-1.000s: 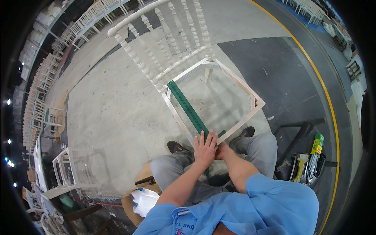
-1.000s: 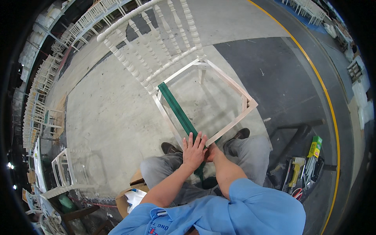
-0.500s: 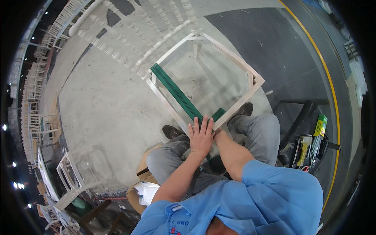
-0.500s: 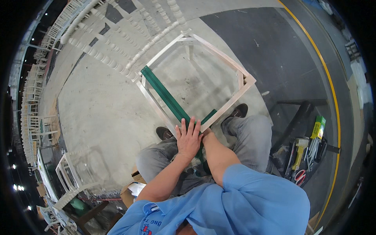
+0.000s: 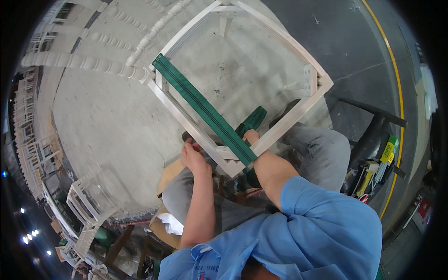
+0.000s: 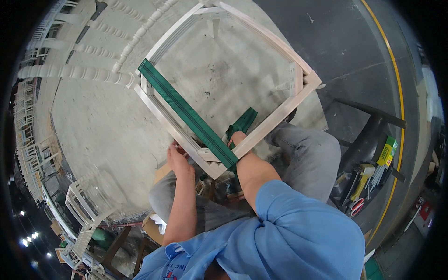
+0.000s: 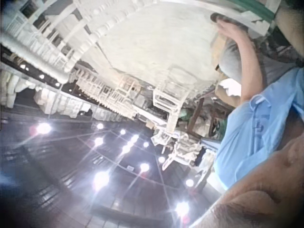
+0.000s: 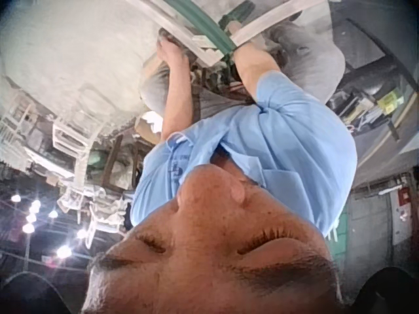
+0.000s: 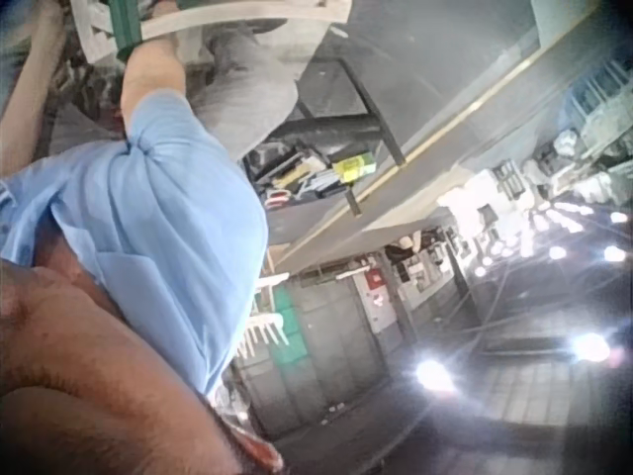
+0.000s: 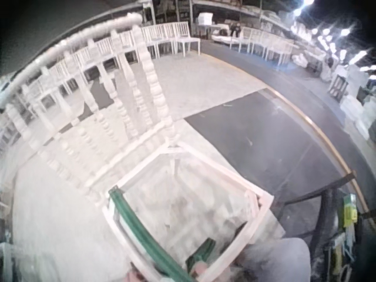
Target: The person staples green webbing onto the seat frame of a white wooden chair, then places a white fabric cover over the webbing and staples it in place. They use a staple gun to secure both layers to the chair frame.
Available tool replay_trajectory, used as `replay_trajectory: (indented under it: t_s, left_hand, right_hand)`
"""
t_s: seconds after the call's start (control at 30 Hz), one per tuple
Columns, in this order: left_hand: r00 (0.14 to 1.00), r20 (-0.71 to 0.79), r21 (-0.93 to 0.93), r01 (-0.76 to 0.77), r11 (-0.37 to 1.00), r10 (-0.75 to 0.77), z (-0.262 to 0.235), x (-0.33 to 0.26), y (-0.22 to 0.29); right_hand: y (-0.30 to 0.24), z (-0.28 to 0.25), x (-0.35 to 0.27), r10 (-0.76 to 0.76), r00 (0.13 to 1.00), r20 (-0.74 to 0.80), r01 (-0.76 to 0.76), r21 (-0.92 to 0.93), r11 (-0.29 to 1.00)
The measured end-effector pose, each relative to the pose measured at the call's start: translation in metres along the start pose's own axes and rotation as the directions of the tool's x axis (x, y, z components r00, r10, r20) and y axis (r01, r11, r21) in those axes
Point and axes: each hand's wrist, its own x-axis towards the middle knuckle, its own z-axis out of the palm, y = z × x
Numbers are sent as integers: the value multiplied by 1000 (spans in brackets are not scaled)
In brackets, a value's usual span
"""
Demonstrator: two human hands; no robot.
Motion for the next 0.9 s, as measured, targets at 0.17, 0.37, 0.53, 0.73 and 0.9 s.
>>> replay_trajectory:
  t_s: [0.17,0.37,0.53,0.73,0.9]
  left_hand:
    - [859,269,-205,494,845,-437,-9,30,-71]
    - [866,491,209,-15,978,-92,-5,47,-125]
    - [843,462,295,146,944,-275,42,40,-120]
    - [857,373,475,154,867,-356,53,12,-88]
    - [699,401,493,381,782,-592,71,7,-61]
  right_hand:
    - [5,-25,47,18,996,-87,-23,-54,998]
    - [23,-52,97,-8,1000,-16,9,67,998]
    - [-8,-15,106,-204,961,-186,116,-399,910]
    - [-47,116,33,-146,987,74,158,-201,967]
    - [-64,133,19,-160,948,275,231,-249,941]
